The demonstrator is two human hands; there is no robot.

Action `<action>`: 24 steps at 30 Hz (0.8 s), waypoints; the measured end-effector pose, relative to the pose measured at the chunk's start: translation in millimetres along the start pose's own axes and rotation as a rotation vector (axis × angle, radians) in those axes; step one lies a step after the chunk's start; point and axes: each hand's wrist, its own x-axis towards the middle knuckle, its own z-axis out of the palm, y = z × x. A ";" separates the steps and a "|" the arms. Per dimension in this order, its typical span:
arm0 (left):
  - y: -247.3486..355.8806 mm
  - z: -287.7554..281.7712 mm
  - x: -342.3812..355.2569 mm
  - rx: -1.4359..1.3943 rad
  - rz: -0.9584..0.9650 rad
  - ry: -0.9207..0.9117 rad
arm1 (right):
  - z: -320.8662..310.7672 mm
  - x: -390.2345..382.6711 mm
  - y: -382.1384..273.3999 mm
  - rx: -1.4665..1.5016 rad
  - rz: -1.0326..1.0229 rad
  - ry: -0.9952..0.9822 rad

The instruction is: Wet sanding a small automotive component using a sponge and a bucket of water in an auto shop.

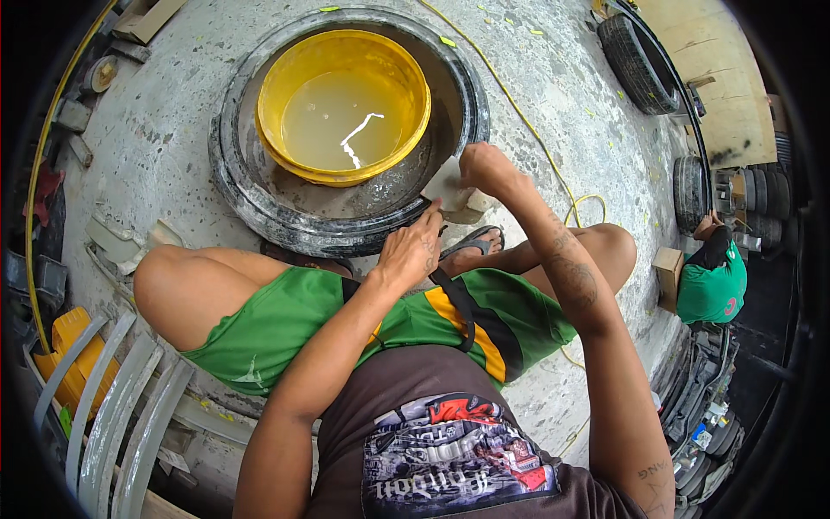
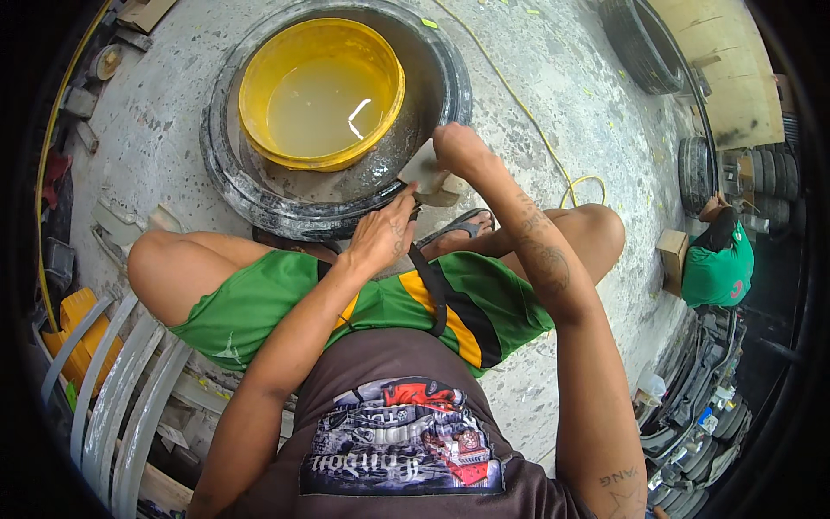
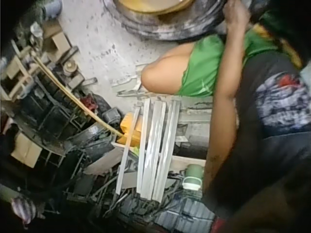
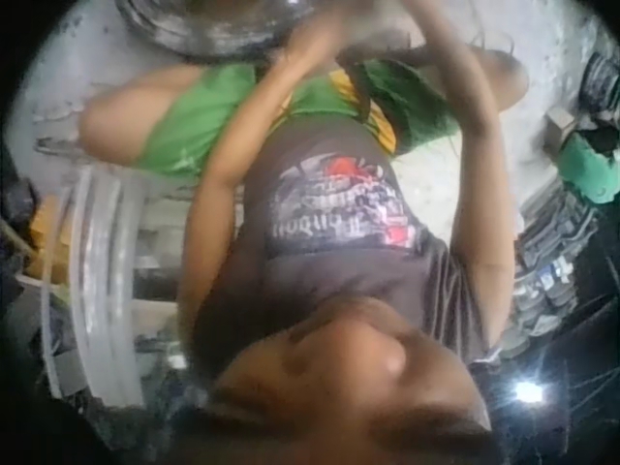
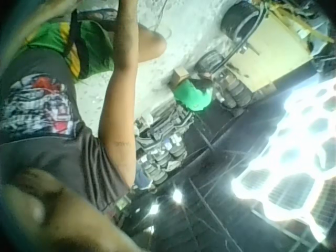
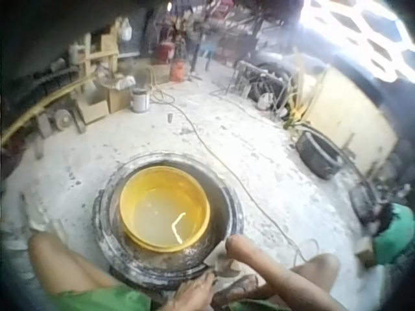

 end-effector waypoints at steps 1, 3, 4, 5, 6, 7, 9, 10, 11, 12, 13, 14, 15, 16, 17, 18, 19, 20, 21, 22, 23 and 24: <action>-0.3 1.6 1.1 -0.015 0.014 0.007 | 3.7 -0.1 2.6 -0.002 0.003 0.003; -6.3 3.2 -1.7 -0.007 0.012 0.036 | 10.6 -1.8 -13.8 -0.060 -0.071 0.025; -10.2 2.9 -4.4 0.000 0.011 0.065 | 9.6 -6.9 -23.8 0.064 -0.134 -0.033; -9.8 1.7 -5.4 -0.001 0.008 0.066 | 6.0 -7.6 -27.4 0.063 -0.136 -0.036; -10.2 -0.1 -6.7 0.002 -0.003 0.063 | 2.7 -7.7 -31.6 0.067 -0.162 -0.074; -10.5 -1.7 -8.0 0.005 -0.015 0.059 | -0.1 -7.7 -36.3 0.070 -0.189 -0.113; 3.2 -1.6 0.4 -0.013 0.001 0.012 | 11.7 1.2 7.5 -0.059 -0.038 0.057; 3.3 -3.3 0.6 -0.019 -0.020 -0.015 | 10.7 -1.1 15.4 0.008 -0.042 0.072; 3.2 -2.9 2.2 -0.018 -0.019 -0.012 | 8.5 -2.3 20.9 0.072 -0.045 0.089; -1.8 -2.3 -1.3 -0.022 -0.007 0.017 | 3.8 -1.7 2.7 0.076 -0.063 0.085; -7.3 -2.1 -5.2 -0.026 0.006 0.046 | 1.7 -4.9 -16.8 0.074 -0.094 -0.024; -8.1 -0.8 -5.3 -0.027 0.007 0.048 | -1.7 -13.5 -26.1 0.066 -0.107 -0.127; -9.7 -0.1 -6.2 -0.017 0.008 0.054 | 9.5 -15.2 -25.4 0.093 -0.164 -0.088; -11.1 0.7 -6.6 -0.006 0.008 0.060 | 8.9 -13.6 -26.4 0.102 -0.163 -0.087; -7.5 -0.6 -5.8 -0.007 0.012 0.057 | 10.1 -12.9 -23.2 0.113 -0.156 -0.085; -1.0 -2.5 -3.1 -0.010 0.000 0.022 | 12.8 -7.6 -8.4 0.042 -0.085 -0.032; 5.7 -4.3 -0.2 -0.013 -0.012 -0.013 | 12.6 -3.0 9.2 -0.030 -0.013 0.021; 3.1 -2.9 -0.2 -0.010 -0.013 -0.010 | 8.1 -2.3 18.0 0.041 -0.018 0.089; 1.1 -1.1 0.4 -0.011 -0.005 -0.011 | 9.7 -1.1 20.7 0.040 -0.021 0.092; -1.0 0.4 1.0 -0.013 0.004 -0.012 | 11.6 0.1 23.0 0.049 -0.078 0.044; -3.1 2.5 -0.3 -0.014 0.002 -0.012 | 14.1 -0.3 22.9 0.059 -0.134 -0.010; -6.3 2.6 -2.4 -0.008 0.028 0.046 | 17.4 -4.7 10.5 0.156 -0.192 -0.012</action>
